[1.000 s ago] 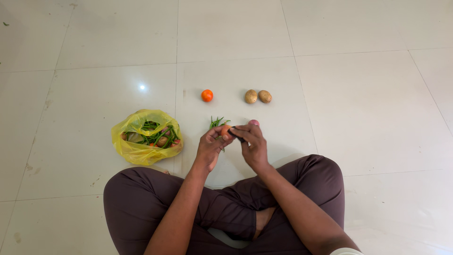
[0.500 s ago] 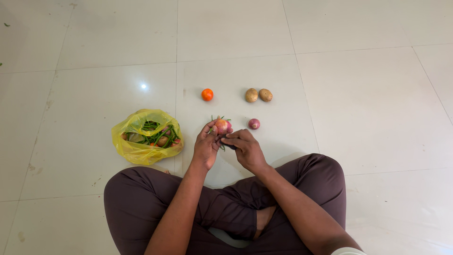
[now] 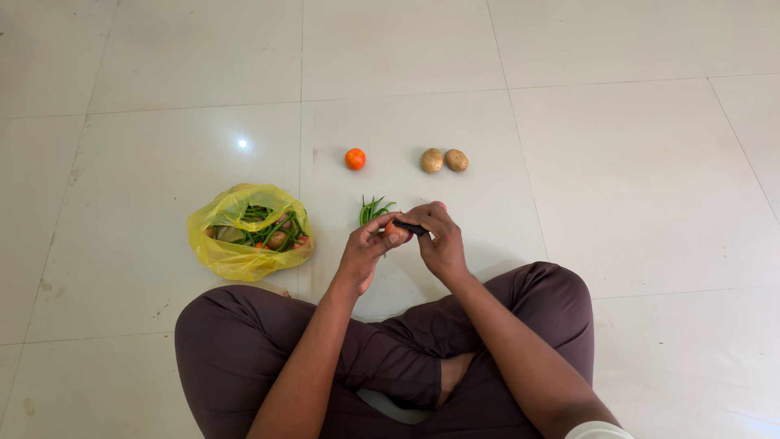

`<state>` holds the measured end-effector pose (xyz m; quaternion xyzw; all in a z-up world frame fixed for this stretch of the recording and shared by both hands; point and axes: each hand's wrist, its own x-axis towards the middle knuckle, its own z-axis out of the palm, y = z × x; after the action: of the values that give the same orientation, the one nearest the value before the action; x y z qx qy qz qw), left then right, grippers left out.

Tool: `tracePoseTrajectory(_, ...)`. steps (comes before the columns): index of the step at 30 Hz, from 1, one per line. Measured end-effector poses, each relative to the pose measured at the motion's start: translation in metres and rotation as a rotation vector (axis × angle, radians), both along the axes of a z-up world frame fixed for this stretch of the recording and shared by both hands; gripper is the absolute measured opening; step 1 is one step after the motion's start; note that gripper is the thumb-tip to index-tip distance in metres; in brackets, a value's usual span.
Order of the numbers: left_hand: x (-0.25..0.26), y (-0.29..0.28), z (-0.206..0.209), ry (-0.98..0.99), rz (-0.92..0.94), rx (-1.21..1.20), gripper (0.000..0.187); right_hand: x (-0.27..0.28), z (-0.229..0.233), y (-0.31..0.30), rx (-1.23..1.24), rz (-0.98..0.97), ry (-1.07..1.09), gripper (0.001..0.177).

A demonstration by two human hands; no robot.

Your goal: The person sits on the floor and peels a potato and an onion using a small knife. They then trim the stems off several green chilies. The peeled vegetables and trimmed chilies are placed on the floor next to a yellow bag containing other produce.

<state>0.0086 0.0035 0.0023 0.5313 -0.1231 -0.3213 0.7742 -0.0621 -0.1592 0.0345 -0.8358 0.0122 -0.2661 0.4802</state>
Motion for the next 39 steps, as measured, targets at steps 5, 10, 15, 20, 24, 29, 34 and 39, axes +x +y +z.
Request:
tracePoseTrajectory(5,0.006,-0.005,-0.005,0.13,0.106,-0.161,0.05,-0.004,-0.008,0.009,-0.055,-0.053,-0.113,0.046)
tracePoseTrajectory(10,0.011,0.0,-0.008,0.201,0.175,-0.229,0.05,-0.01,-0.01,0.018,-0.083,0.066,-0.052,0.057)
tracePoseTrajectory(15,0.011,0.001,-0.006,0.173,0.163,-0.233,0.053,-0.011,-0.004,0.013,-0.024,-0.021,-0.096,0.052)
tracePoseTrajectory(20,0.006,0.002,0.001,0.101,-0.006,-0.206,0.056,-0.006,-0.001,0.012,-0.036,-0.093,-0.13,0.045)
tracePoseTrajectory(24,0.002,0.005,0.008,0.074,-0.102,-0.196,0.059,-0.001,0.003,-0.004,0.062,0.012,-0.019,0.048)
tracePoseTrajectory(29,0.0,-0.004,0.006,0.053,-0.045,-0.177,0.058,-0.002,0.002,-0.004,0.017,-0.024,-0.044,0.048)
tracePoseTrajectory(34,0.003,-0.003,0.0,0.144,0.073,-0.23,0.051,-0.009,-0.004,0.016,-0.094,-0.081,-0.178,0.048)
tracePoseTrajectory(39,0.004,-0.001,-0.006,0.212,0.138,-0.279,0.046,-0.011,-0.009,0.025,-0.205,-0.061,-0.254,0.052)
